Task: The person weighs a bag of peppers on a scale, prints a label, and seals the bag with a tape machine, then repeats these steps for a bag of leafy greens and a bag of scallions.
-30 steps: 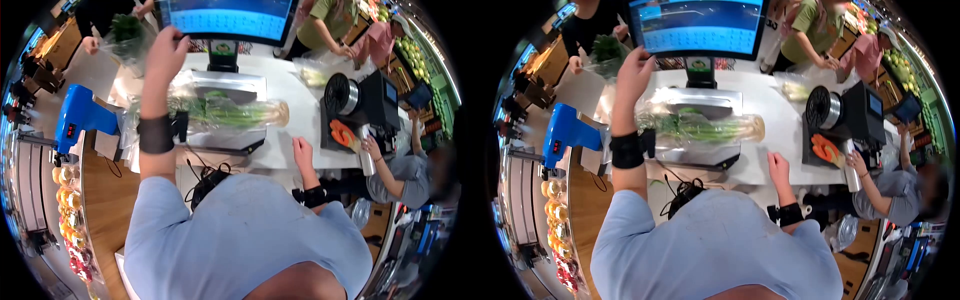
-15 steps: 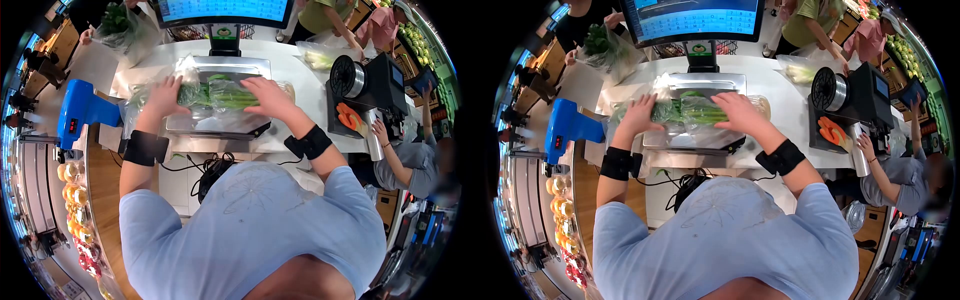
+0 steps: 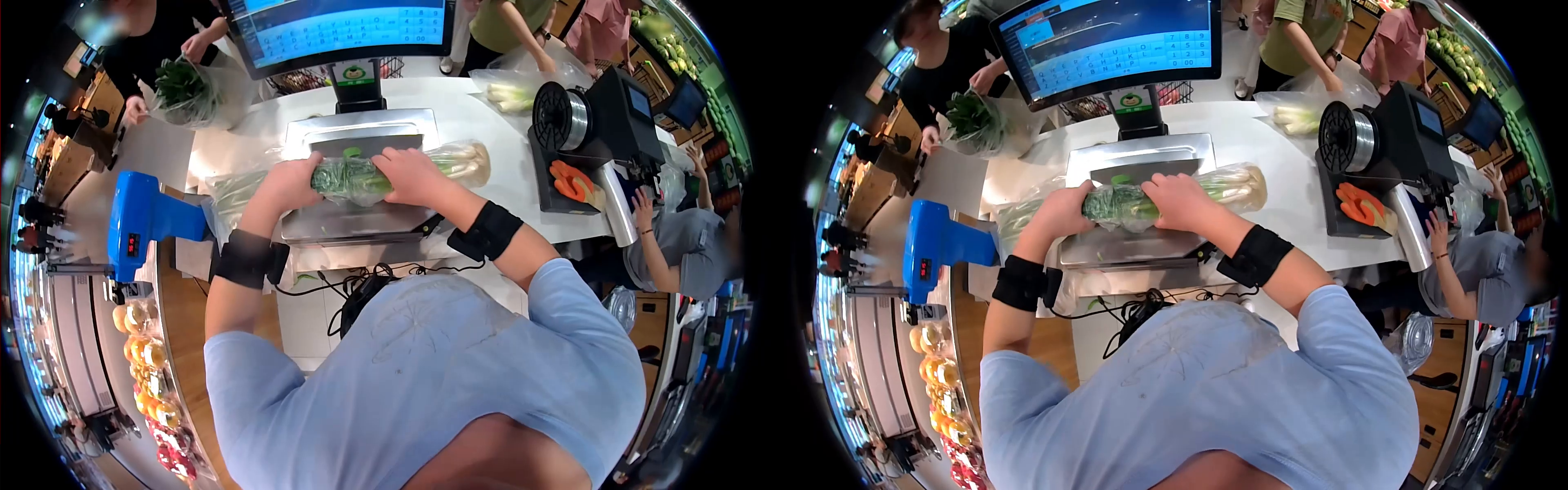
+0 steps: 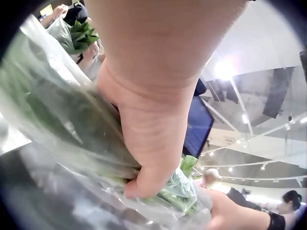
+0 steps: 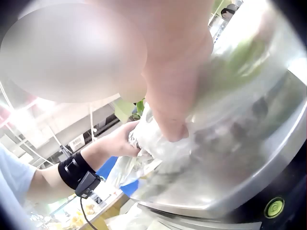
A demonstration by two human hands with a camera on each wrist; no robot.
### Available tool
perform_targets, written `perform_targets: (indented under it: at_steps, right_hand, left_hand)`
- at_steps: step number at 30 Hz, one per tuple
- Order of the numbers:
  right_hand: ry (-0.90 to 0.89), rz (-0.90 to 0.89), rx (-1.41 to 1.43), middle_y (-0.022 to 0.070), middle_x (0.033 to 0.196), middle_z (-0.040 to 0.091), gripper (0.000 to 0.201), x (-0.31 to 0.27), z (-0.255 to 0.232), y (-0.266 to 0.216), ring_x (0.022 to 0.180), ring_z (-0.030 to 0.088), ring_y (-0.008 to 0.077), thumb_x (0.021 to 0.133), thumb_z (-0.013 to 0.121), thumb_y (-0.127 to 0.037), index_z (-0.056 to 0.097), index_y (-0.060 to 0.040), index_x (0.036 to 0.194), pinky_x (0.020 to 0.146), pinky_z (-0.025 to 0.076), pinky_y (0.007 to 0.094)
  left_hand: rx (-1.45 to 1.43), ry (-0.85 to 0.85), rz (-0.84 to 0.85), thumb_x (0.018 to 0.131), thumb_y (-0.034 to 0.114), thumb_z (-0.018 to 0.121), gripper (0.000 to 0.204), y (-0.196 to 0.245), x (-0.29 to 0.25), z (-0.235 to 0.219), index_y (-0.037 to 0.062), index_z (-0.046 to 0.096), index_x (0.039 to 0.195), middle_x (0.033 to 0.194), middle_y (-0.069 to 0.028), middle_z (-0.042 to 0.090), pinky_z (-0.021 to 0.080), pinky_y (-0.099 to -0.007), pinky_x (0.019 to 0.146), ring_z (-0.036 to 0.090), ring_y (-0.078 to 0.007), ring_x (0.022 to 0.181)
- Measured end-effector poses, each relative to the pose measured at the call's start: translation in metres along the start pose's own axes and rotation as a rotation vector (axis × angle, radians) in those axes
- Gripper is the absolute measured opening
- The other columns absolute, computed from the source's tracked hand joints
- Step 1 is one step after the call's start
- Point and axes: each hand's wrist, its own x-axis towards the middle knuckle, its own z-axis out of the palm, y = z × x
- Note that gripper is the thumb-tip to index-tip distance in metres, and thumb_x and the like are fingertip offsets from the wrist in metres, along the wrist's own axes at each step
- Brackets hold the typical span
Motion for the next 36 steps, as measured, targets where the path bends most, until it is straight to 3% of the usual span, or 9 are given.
perform_targets:
  at_steps: [2,10,14,22,25,26,28,32,36]
  right_hand:
    - [0.047,-0.014,-0.008,0.0065,0.094,0.055,0.05,-0.009,-0.019,-0.005,0.092,0.059,0.0238,0.062,0.076,-0.029,0.055,-0.0099,0.103,0.077,0.044,0.0364]
    - [0.066,-0.086,-0.003,0.0056,0.088,0.055,0.044,-0.049,-0.077,-0.001,0.082,0.061,0.0255,0.062,0.073,-0.02,0.056,-0.0097,0.101,0.071,0.048,0.0375]
    - [0.045,-0.097,-0.028,0.0055,0.084,0.058,0.032,-0.07,-0.079,0.009,0.081,0.063,0.0252,0.062,0.072,-0.02,0.062,-0.0094,0.09,0.068,0.05,0.0401]
    - [-0.097,0.028,-0.062,0.0045,0.088,0.063,0.039,-0.14,-0.099,0.02,0.091,0.062,0.0232,0.062,0.075,-0.033,0.065,-0.0106,0.092,0.083,0.044,0.0389]
    - [0.352,-0.095,0.002,0.0025,0.091,0.06,0.048,-0.188,-0.105,0.035,0.097,0.055,0.0199,0.063,0.073,-0.049,0.063,-0.0129,0.093,0.083,0.04,0.034]
    - [0.362,-0.084,0.0,0.0025,0.091,0.06,0.048,-0.207,-0.11,0.042,0.097,0.055,0.0199,0.063,0.073,-0.049,0.063,-0.0129,0.093,0.083,0.04,0.034]
    - [0.648,-0.022,0.181,0.0063,0.093,0.061,0.048,-0.248,-0.122,0.062,0.093,0.057,0.0252,0.067,0.074,-0.038,0.062,-0.0083,0.102,0.085,0.041,0.0385]
    - [0.94,0.058,0.199,0.0102,0.082,0.062,0.023,-0.301,-0.104,0.096,0.074,0.059,0.0286,0.071,0.071,-0.019,0.063,-0.0064,0.088,0.07,0.047,0.0378]
    - [1.358,0.408,0.659,0.0064,0.079,0.058,0.009,-0.329,-0.063,0.112,0.069,0.055,0.0167,0.077,0.06,0.001,0.061,-0.0017,0.086,0.064,0.044,0.027]
  left_hand:
    - [-0.001,0.042,0.103,0.062,0.027,0.074,0.069,0.013,-0.005,-0.008,0.0071,0.045,0.122,0.095,-0.0197,0.064,0.049,-0.0431,0.079,0.061,-0.0401,0.09]
    - [-0.485,-0.195,0.373,0.067,0.041,0.079,0.086,0.074,0.006,-0.017,0.004,0.04,0.134,0.112,-0.0185,0.059,0.041,-0.0334,0.093,0.057,-0.03,0.106]
    - [-0.704,-0.289,0.351,0.078,0.025,0.073,0.06,0.115,0.003,-0.008,0.0019,0.049,0.128,0.112,-0.0079,0.057,0.042,-0.0316,0.09,0.053,-0.0176,0.101]
    - [-1.139,-0.551,0.047,0.074,0.019,0.074,0.071,0.148,0.016,0.046,-0.0027,0.041,0.133,0.115,-0.0065,0.057,0.044,-0.0311,0.087,0.054,-0.0156,0.1]
    - [-1.326,-0.645,-0.043,0.073,0.017,0.074,0.069,0.167,0.006,0.06,-0.0022,0.043,0.131,0.115,-0.0065,0.057,0.044,-0.0318,0.087,0.055,-0.0168,0.101]
    - [-1.306,-0.612,-0.038,0.072,0.018,0.074,0.07,0.173,0.002,0.065,-0.0018,0.042,0.131,0.115,-0.006,0.057,0.043,-0.0317,0.089,0.055,-0.0172,0.102]
    - [-1.366,-0.63,0.046,0.071,0.017,0.075,0.074,0.179,-0.003,0.078,-0.0017,0.041,0.133,0.118,-0.0074,0.056,0.042,-0.0324,0.092,0.053,-0.0174,0.106]
    - [-1.137,-0.514,0.053,0.072,0.016,0.076,0.075,0.206,-0.022,0.081,-0.0023,0.039,0.135,0.122,-0.0093,0.053,0.04,-0.0332,0.095,0.051,-0.0185,0.11]
    - [-0.88,-0.617,0.151,0.074,0.016,0.075,0.068,0.232,-0.054,0.067,-0.0013,0.044,0.133,0.124,-0.0074,0.052,0.037,-0.0318,0.097,0.048,-0.0175,0.112]
